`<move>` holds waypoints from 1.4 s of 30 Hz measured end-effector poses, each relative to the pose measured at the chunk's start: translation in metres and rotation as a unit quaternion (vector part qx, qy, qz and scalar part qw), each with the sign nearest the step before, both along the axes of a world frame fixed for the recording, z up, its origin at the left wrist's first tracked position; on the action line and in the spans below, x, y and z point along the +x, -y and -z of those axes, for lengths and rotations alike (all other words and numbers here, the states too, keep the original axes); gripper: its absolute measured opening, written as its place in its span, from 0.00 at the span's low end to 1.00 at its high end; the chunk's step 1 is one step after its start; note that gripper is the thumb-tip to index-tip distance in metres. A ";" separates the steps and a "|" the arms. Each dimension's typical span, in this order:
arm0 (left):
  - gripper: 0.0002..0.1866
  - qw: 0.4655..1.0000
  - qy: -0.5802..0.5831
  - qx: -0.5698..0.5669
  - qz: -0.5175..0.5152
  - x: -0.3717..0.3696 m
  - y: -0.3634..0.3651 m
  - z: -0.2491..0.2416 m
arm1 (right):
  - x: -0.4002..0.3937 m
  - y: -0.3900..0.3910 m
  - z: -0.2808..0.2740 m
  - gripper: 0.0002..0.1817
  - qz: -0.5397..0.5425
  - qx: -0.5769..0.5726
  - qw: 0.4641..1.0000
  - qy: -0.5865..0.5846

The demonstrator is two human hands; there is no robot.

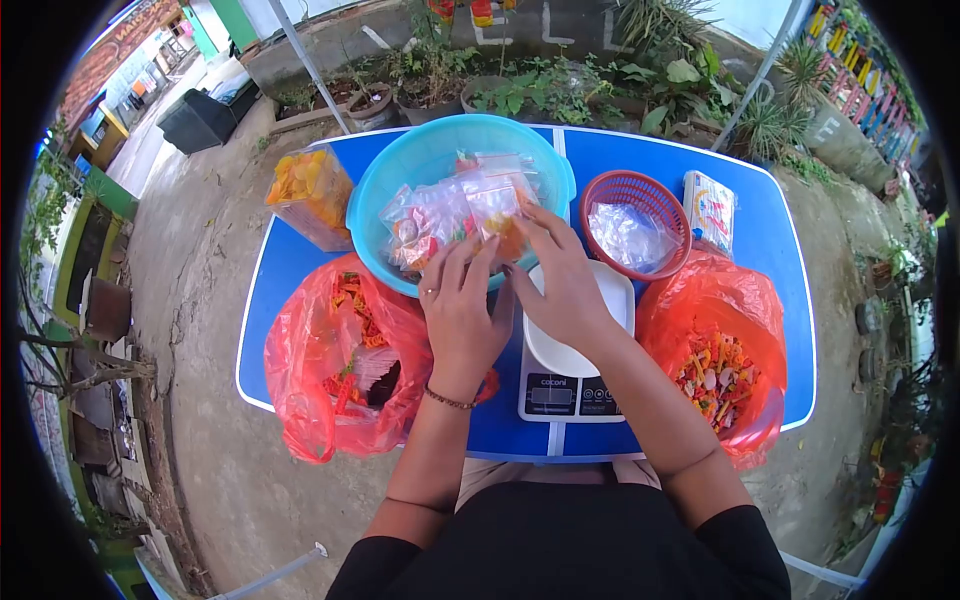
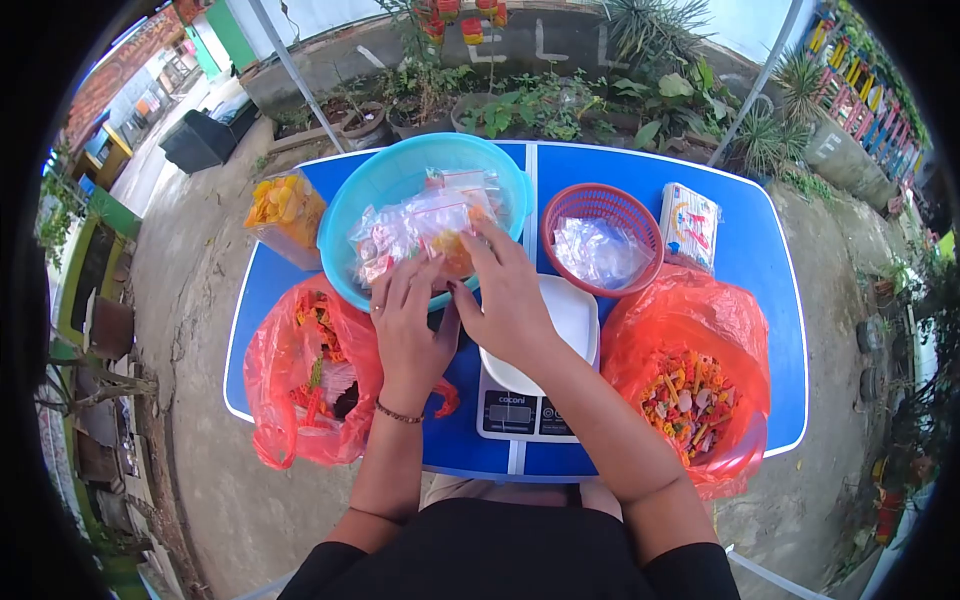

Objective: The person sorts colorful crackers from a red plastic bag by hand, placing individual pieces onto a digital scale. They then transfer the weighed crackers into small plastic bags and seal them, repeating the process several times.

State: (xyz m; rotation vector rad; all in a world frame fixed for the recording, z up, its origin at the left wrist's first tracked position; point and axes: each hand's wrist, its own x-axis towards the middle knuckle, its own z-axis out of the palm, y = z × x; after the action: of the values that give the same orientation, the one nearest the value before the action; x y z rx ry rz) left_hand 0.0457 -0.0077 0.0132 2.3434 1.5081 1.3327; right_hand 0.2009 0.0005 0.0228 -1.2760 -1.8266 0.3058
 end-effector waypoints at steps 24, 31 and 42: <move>0.36 0.994 0.013 0.045 0.102 0.026 0.009 0.010 | 0.035 0.081 0.000 0.16 0.043 0.075 0.988 -0.131; 0.28 0.952 0.015 0.006 0.306 0.106 0.056 0.006 | 0.126 0.162 0.001 0.16 0.234 -0.009 0.948 -0.217; 0.21 0.856 -0.189 -0.233 0.421 0.185 0.094 0.013 | 0.204 0.253 0.029 0.24 0.317 -0.157 0.935 0.035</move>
State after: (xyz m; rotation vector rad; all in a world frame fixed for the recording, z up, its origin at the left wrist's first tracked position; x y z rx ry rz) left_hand 0.2306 -0.1021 0.0000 2.4833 0.5446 0.2705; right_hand 0.4048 -0.2521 -0.0058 -2.0416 -1.3512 0.1954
